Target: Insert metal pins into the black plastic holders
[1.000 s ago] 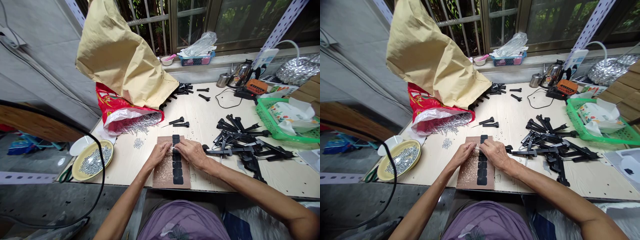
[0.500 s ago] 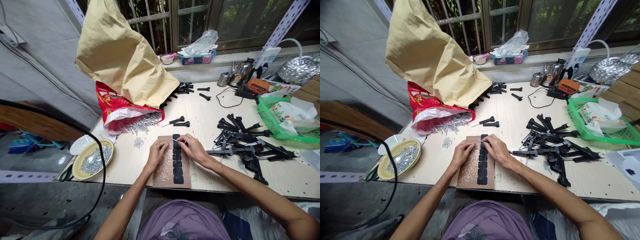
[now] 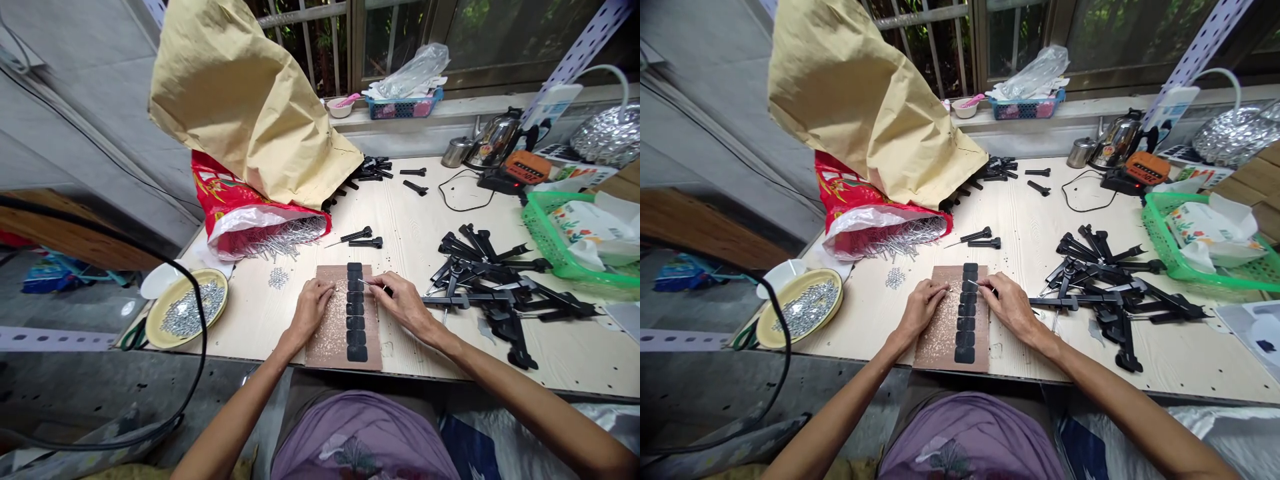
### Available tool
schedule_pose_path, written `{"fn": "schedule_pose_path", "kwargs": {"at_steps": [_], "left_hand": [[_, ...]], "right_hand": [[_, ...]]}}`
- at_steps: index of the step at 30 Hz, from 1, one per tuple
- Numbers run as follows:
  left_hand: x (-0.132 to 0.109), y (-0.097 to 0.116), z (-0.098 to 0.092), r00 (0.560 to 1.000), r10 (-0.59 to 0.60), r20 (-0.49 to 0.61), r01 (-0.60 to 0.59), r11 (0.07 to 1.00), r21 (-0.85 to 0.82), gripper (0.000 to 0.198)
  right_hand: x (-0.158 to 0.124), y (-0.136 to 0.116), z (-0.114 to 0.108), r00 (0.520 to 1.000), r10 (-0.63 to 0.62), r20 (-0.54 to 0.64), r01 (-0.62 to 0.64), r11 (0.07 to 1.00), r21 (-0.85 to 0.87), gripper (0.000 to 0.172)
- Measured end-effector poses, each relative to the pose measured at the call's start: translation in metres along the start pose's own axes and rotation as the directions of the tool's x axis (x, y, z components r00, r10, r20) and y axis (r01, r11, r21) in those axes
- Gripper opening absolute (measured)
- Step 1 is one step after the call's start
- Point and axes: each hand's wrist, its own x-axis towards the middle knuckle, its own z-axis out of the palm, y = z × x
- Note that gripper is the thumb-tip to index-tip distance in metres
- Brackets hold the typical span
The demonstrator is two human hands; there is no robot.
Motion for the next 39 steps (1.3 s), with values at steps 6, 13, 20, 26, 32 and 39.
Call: {"fn": "schedule_pose_path", "kwargs": {"at_steps": [6,13,20,26,32,39], "left_hand": [[0.004,-0.001,0.002,0.999,0.042,-0.004,-0.042,0.999,-0.003,0.023],[0.010,0.012,0.007,0.983,-0.183,-0.028,0.165,0.931,-0.327,0.022],[0.012,0.037,0.009,0.858,-0.478,0.188,0.388,0.362,-0.847,0.034],[0.014,0.047,0.007,0.849,-0.478,0.226,0.368,0.227,-0.902,0.030],[0.015,0.048,0.009,0.834,-0.515,0.200,0.356,0.224,-0.907,0.032],[0.014,0.051,0.007,0.841,-0.481,0.249,0.361,0.154,-0.920,0.032]], "right_hand": [[-0.003,-0.002,0.002,1.000,-0.010,-0.011,0.010,1.000,0.006,0.017],[-0.006,-0.010,0.006,0.999,-0.052,0.014,0.053,0.992,-0.112,0.019],[0.001,-0.028,0.015,0.992,-0.113,0.053,0.124,0.942,-0.313,0.027],[0.002,-0.028,0.013,0.993,-0.109,0.036,0.115,0.935,-0.336,0.026],[-0.001,-0.029,0.013,0.993,-0.115,0.021,0.116,0.939,-0.324,0.025],[-0.001,-0.031,0.013,0.997,-0.078,0.016,0.078,0.924,-0.375,0.024]]}}
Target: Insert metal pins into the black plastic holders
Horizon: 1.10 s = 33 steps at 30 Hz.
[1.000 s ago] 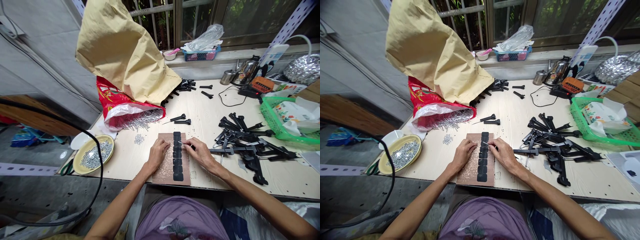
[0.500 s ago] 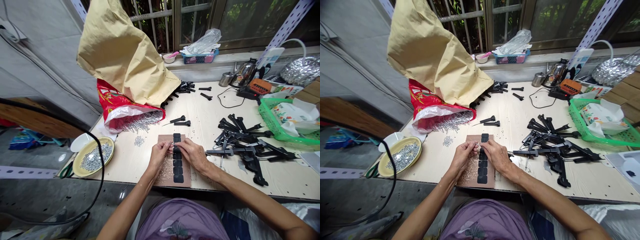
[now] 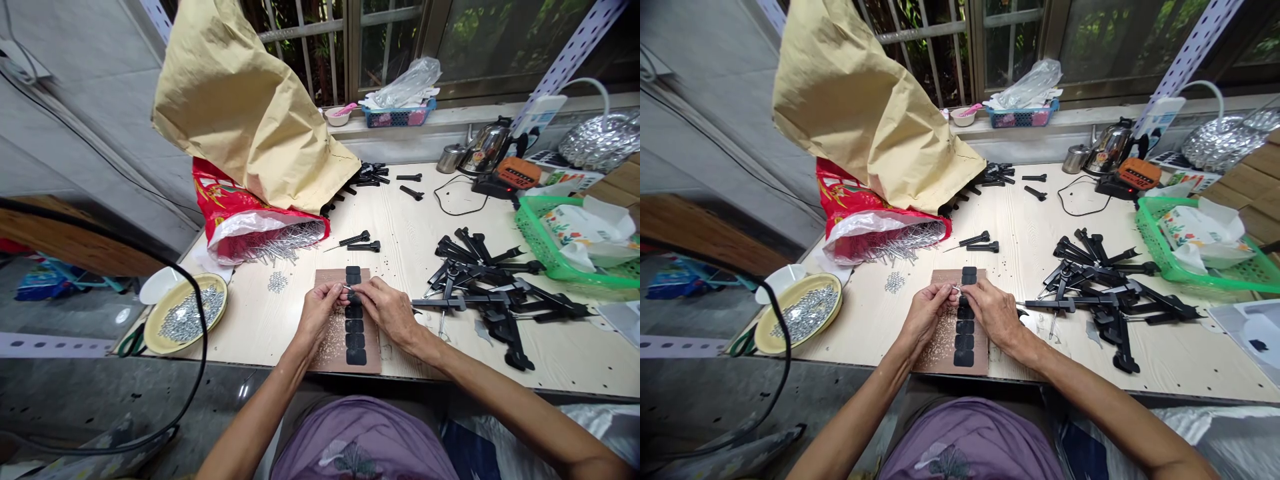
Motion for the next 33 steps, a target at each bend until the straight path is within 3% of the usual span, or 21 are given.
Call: {"fn": "schedule_pose_path", "kwargs": {"at_steps": [14,23,27,33], "left_hand": [[0.002,-0.004,0.001,0.999,0.017,-0.027,-0.014,0.993,0.115,0.030],[0.004,-0.005,0.000,0.999,0.039,-0.015,-0.037,0.991,0.131,0.029],[0.005,-0.006,-0.001,0.999,0.042,-0.021,-0.039,0.991,0.128,0.030],[0.006,-0.007,-0.003,0.998,0.061,-0.009,-0.059,0.992,0.115,0.030]], "right_hand": [[-0.004,0.003,0.002,0.998,-0.016,-0.053,0.012,0.997,-0.081,0.023],[-0.002,0.006,0.004,1.000,0.025,-0.004,-0.024,0.997,0.076,0.023],[0.002,0.009,0.009,0.998,0.039,0.048,-0.049,0.970,0.238,0.021],[0.005,0.010,0.012,0.999,0.029,0.021,-0.034,0.943,0.330,0.017]]}}
